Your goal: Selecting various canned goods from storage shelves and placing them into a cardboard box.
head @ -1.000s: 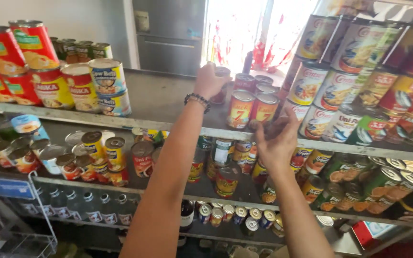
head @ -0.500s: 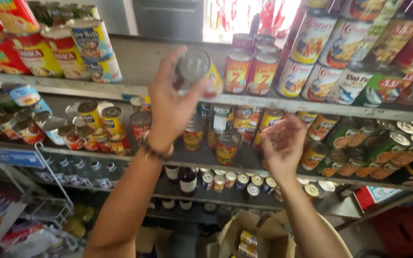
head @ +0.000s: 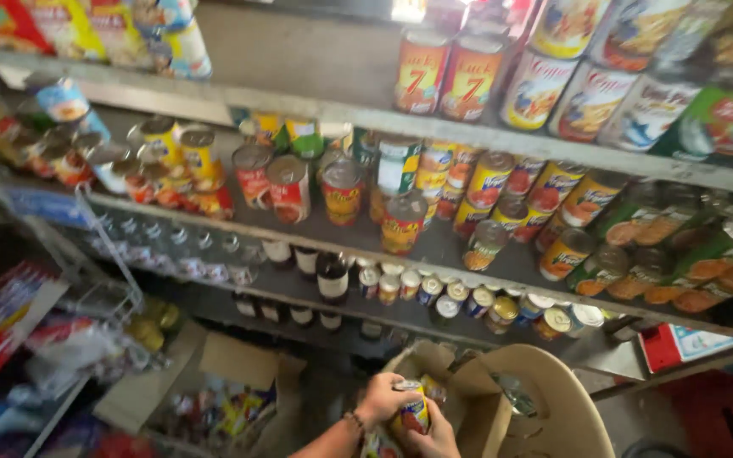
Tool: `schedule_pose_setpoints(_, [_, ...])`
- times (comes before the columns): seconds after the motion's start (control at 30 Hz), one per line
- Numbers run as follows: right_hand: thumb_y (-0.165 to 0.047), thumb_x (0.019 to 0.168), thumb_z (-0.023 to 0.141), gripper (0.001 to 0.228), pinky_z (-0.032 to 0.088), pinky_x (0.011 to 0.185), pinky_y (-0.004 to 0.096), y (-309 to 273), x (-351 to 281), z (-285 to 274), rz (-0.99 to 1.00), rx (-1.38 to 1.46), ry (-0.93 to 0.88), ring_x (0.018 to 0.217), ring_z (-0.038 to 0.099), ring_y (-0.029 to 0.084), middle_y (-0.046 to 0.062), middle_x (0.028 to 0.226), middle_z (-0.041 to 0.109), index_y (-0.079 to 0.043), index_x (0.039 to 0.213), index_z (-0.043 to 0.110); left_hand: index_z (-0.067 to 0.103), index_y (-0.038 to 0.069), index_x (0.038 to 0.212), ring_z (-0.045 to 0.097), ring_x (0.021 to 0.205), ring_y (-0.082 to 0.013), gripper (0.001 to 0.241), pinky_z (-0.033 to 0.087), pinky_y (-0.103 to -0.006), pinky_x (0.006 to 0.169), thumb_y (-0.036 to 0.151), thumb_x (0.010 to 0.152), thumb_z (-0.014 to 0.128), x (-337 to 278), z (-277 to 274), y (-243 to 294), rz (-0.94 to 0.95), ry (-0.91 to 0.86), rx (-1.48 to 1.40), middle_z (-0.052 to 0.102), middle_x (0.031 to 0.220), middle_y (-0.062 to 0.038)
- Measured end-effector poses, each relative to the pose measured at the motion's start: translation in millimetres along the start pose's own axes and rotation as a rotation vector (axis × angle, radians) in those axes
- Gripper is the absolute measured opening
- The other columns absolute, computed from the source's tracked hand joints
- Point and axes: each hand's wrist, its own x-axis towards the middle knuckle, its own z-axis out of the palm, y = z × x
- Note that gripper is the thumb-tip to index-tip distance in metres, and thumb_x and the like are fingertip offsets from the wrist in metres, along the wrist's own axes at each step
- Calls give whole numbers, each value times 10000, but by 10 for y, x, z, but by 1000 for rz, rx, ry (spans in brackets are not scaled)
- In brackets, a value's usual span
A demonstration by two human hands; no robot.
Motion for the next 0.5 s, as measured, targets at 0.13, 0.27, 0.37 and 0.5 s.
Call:
schedule_pose_setpoints(0.13, [-144,728,836,641,581,901,331,980,-470,193,267,359,-112,1020,690,154,60,1128,723,-85,1312,578,767,1,840,650,679,-113,389,551,-325,643,361,771,899,-178,39,-610,-249,-206,378,738,764,-57])
schedule_pose_setpoints(0.27, [-286,824,804,532,555,746,384,928,-684,194,608,281,-144,847,658,206,87,1002,723,-45,1261,617,779,11,855,679,675,-199,459,552,-389,633,469,833,771,-355,-9,-1090,-346,-414,638,750,779,-132])
schedule_pose_setpoints(0.37, [-306,810,826,536,595,774,338,1469,-965,314,675,396,-36,868,707,166,75,1020,742,-36,1231,634,762,20,961,727,888,-308,410,576,-427,784,371,754,807,-687,-90,-1385,-274,-304,735,748,943,-190])
schedule_pose_setpoints(0.5, [-278,814,830,516,576,762,325,1734,-1252,308,684,512,31,870,680,153,47,1029,711,-73,1236,616,790,50,963,749,907,-317,329,583,-421,849,325,791,739,-1049,-258,-1452,-475,-364,867,771,956,-189])
